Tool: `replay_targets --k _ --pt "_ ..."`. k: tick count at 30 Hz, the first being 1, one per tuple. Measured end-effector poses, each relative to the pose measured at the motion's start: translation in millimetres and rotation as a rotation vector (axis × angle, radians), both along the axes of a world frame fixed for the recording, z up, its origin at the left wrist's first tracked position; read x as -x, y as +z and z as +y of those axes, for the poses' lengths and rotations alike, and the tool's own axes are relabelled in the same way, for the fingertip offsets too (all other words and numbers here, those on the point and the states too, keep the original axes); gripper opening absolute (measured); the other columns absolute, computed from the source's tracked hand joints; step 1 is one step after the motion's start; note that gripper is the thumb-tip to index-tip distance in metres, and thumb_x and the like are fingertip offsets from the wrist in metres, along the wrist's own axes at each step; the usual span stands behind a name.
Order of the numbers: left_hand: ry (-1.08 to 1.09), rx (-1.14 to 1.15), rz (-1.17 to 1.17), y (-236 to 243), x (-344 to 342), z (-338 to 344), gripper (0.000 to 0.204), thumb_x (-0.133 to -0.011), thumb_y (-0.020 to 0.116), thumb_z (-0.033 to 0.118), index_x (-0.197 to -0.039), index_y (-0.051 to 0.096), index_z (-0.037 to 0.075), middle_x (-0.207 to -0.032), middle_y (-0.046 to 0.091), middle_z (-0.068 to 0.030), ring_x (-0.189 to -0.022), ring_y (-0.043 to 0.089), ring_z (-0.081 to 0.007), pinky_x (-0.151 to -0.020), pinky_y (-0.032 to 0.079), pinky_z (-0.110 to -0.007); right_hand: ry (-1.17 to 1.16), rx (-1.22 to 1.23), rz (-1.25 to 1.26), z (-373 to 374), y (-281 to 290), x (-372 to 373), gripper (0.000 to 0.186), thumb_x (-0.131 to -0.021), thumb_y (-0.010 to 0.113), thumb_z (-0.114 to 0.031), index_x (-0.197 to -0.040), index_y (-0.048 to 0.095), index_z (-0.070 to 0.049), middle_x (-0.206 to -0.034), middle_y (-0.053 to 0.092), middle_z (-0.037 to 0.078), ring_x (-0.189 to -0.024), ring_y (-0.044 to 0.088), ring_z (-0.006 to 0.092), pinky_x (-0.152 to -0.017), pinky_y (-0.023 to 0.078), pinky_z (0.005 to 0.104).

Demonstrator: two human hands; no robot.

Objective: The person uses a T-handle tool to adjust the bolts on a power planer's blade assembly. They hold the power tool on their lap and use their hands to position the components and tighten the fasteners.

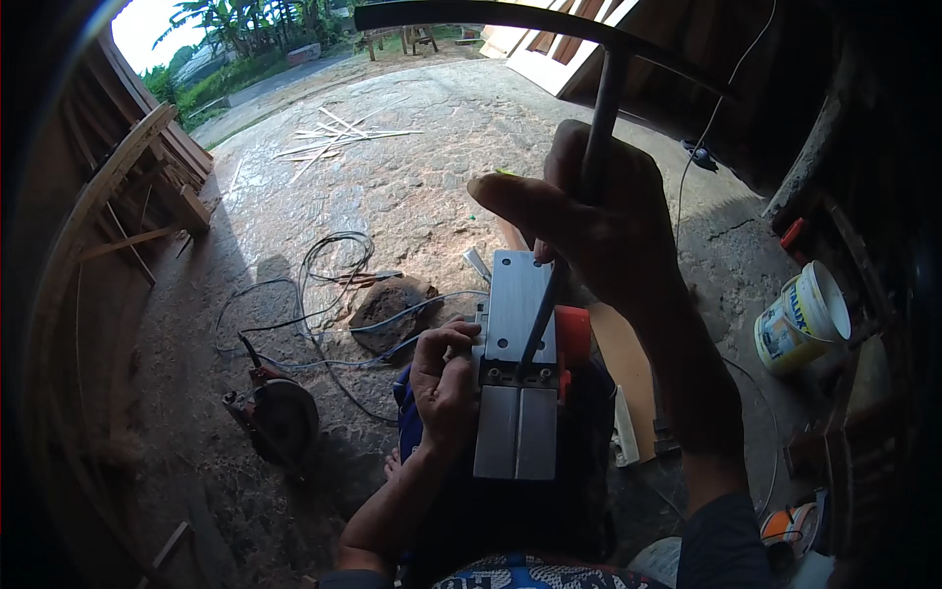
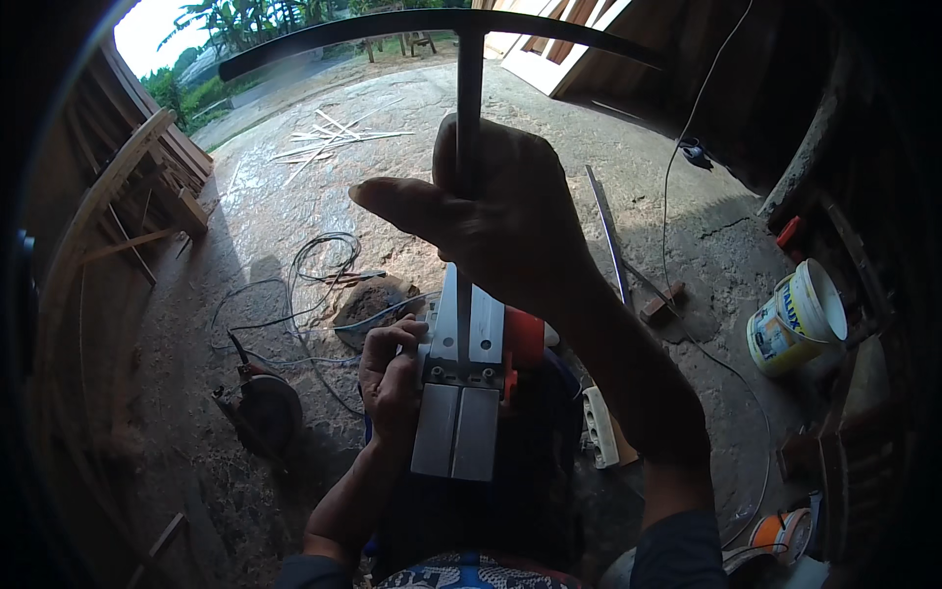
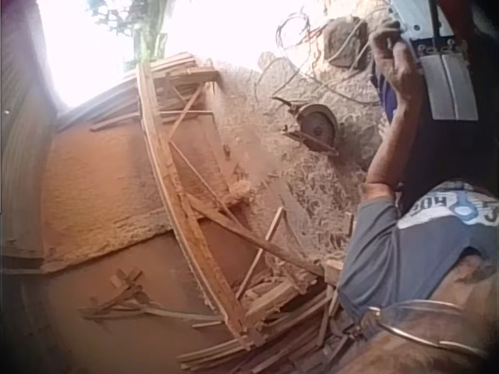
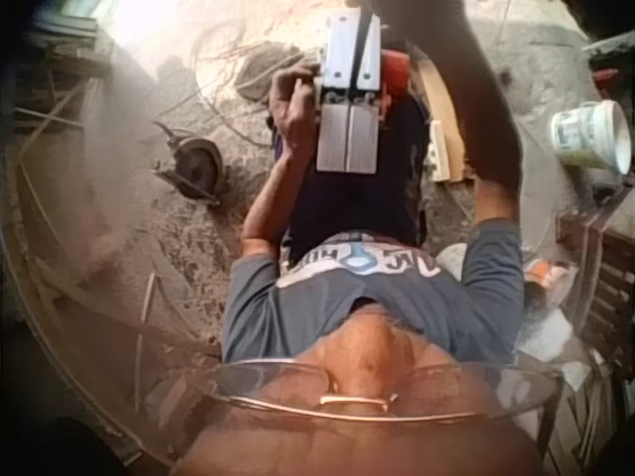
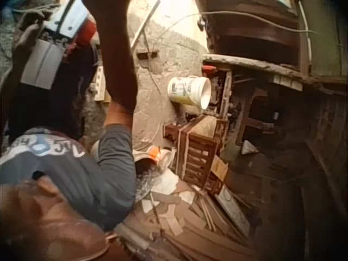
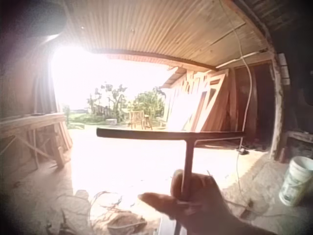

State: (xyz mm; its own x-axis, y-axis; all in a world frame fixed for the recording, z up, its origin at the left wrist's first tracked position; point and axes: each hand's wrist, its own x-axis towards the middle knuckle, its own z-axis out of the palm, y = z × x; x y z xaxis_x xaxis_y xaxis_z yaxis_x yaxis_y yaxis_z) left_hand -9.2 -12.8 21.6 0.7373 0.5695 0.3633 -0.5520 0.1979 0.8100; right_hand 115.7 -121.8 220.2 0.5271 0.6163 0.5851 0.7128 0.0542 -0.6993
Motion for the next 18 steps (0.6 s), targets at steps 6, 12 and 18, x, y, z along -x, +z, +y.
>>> replay_targets --k 6,12,18 --pt "0.042 0.027 0.035 6.4 0.6 -4.4 0.017 -0.085 0.046 -0.001 -0.098 0.056 0.002 -0.114 0.062 -0.0133 -0.109 0.056 -0.0190 -0.104 0.037 -0.034 0.414 -0.316 0.558 10.0 -9.0 11.8 0.028 -0.104 0.053 -0.021 -0.116 0.052 0.004 -0.067 0.059 0.006 -0.055 0.065 0.0166 -0.055 0.059 0.0315" --pt "-0.020 -0.003 0.009 2.3 1.3 0.6 0.017 -0.090 0.043 -0.004 -0.103 0.053 0.001 -0.119 0.058 -0.0164 -0.114 0.052 -0.0197 -0.106 0.036 -0.036 0.680 -0.286 0.508 -8.6 -12.5 -4.2 0.034 -0.104 0.047 -0.013 -0.130 0.047 0.007 -0.078 0.063 0.013 -0.071 0.070 0.0210 -0.068 0.061 0.0345" --pt "-0.002 -0.034 0.016 1.2 0.9 -0.3 0.017 -0.089 0.043 -0.005 -0.102 0.053 0.001 -0.118 0.058 -0.0164 -0.113 0.052 -0.0194 -0.105 0.037 -0.036 0.761 0.050 0.413 -33.5 5.4 -21.8 0.029 -0.097 0.061 -0.012 -0.123 0.057 0.002 -0.101 0.071 0.014 -0.096 0.071 0.0194 -0.080 0.059 0.0335"
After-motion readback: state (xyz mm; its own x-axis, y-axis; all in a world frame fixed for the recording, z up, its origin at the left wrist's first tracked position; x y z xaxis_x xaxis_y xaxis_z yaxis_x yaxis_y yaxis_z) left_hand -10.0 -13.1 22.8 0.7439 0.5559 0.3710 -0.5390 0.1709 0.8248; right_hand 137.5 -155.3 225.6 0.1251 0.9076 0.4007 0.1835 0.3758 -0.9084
